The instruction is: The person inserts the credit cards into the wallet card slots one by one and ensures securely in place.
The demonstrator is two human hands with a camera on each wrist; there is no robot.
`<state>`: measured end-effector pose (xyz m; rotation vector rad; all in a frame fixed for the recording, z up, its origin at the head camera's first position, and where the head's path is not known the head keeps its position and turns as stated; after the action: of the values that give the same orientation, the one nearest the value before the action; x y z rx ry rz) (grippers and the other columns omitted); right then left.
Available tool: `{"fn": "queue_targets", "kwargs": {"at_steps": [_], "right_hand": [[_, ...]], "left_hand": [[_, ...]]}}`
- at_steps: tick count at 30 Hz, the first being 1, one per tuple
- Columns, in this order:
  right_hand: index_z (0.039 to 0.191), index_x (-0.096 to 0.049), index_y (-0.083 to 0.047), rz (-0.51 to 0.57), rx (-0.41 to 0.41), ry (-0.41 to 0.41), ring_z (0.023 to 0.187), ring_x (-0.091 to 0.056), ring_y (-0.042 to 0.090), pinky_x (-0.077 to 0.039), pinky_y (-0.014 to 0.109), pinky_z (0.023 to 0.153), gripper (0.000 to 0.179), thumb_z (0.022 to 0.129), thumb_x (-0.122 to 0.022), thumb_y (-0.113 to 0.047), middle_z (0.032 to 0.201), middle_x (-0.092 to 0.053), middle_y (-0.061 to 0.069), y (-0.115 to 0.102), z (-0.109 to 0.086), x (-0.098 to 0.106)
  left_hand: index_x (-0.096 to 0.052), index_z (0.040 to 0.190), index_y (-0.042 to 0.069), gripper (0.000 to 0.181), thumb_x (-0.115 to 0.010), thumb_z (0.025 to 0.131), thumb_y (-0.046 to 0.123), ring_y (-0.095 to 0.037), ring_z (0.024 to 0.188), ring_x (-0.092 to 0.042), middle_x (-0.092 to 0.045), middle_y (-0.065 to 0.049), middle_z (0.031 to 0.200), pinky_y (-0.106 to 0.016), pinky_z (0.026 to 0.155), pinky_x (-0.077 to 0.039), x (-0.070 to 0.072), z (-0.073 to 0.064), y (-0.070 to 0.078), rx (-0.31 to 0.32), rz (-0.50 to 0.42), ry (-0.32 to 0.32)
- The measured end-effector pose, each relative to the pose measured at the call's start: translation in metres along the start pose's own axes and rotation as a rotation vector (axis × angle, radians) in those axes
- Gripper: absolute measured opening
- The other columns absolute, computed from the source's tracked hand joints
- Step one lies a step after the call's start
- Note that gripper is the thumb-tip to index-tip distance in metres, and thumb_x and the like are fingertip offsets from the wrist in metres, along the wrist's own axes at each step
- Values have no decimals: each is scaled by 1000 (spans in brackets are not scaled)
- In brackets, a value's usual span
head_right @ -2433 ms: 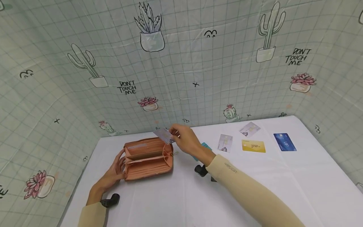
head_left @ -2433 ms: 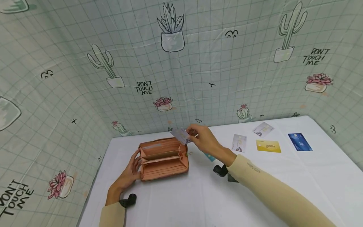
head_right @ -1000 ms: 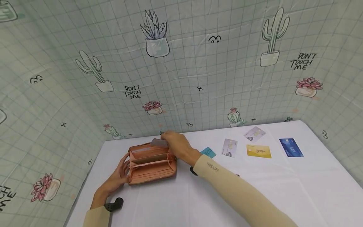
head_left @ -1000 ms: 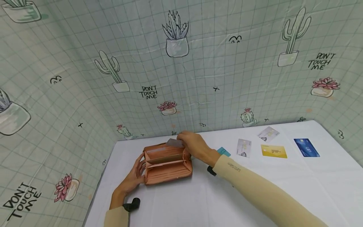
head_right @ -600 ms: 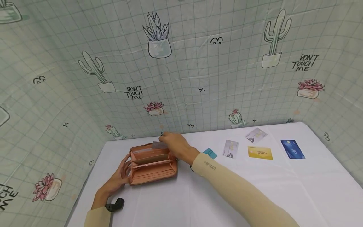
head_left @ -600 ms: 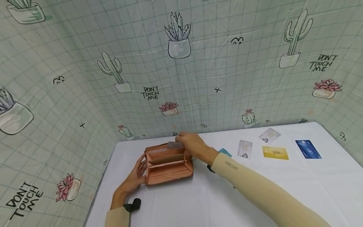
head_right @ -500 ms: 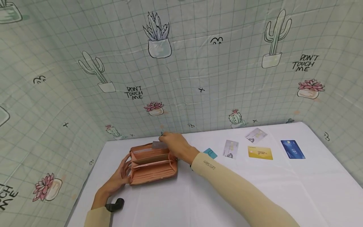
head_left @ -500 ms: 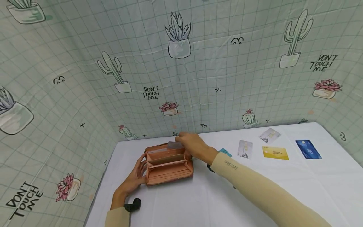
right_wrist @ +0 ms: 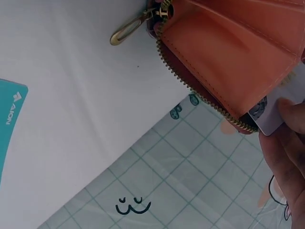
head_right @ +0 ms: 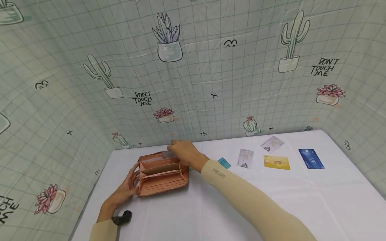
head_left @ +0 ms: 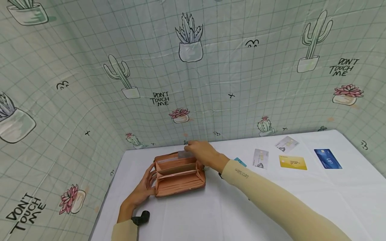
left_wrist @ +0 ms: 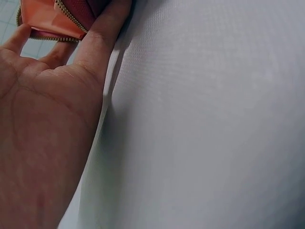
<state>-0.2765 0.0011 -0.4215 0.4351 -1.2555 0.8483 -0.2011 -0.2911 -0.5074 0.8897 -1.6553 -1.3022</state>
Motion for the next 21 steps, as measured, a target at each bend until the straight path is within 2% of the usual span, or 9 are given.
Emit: {"fn": "queue_targets", "kwargs": {"at_steps": [9, 18, 21], "right_hand": [[116, -78, -9, -6, 30, -80, 90, -72, 22, -57, 33, 69, 25, 94, -73, 4, 105, -71, 9, 3, 6, 5], [119, -78, -8, 18, 35, -116, 96, -74, 23, -60, 33, 78, 27, 97, -69, 5, 110, -72, 9, 8, 9, 6], [121, -77, -7, 30, 48, -127, 101, -75, 25, -61, 34, 82, 29, 96, -69, 5, 113, -73, 10, 9, 10, 6]], "left_hand": [[5, 171, 19, 117, -60, 76, -5, -46, 161, -6, -8, -24, 174, -64, 122, -19, -2, 0, 2, 5, 11, 3], [5, 171, 18, 118, -62, 77, -6, -46, 161, -6, -7, -23, 175, -63, 122, -22, -2, 0, 2, 10, 11, 3], [5, 171, 18, 117, -62, 78, -5, -46, 161, -6, -7, -23, 175, -58, 121, -28, -2, 0, 2, 8, 13, -3]]}}
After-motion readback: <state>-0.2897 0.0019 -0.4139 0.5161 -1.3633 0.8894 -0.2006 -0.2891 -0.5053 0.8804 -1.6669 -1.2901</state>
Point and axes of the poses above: each hand's wrist, its own z-axis towards the middle knuckle, its own x-axis out of the back of the hand, y = z × x, the point moved 2 cm from there along z, towards the middle knuckle
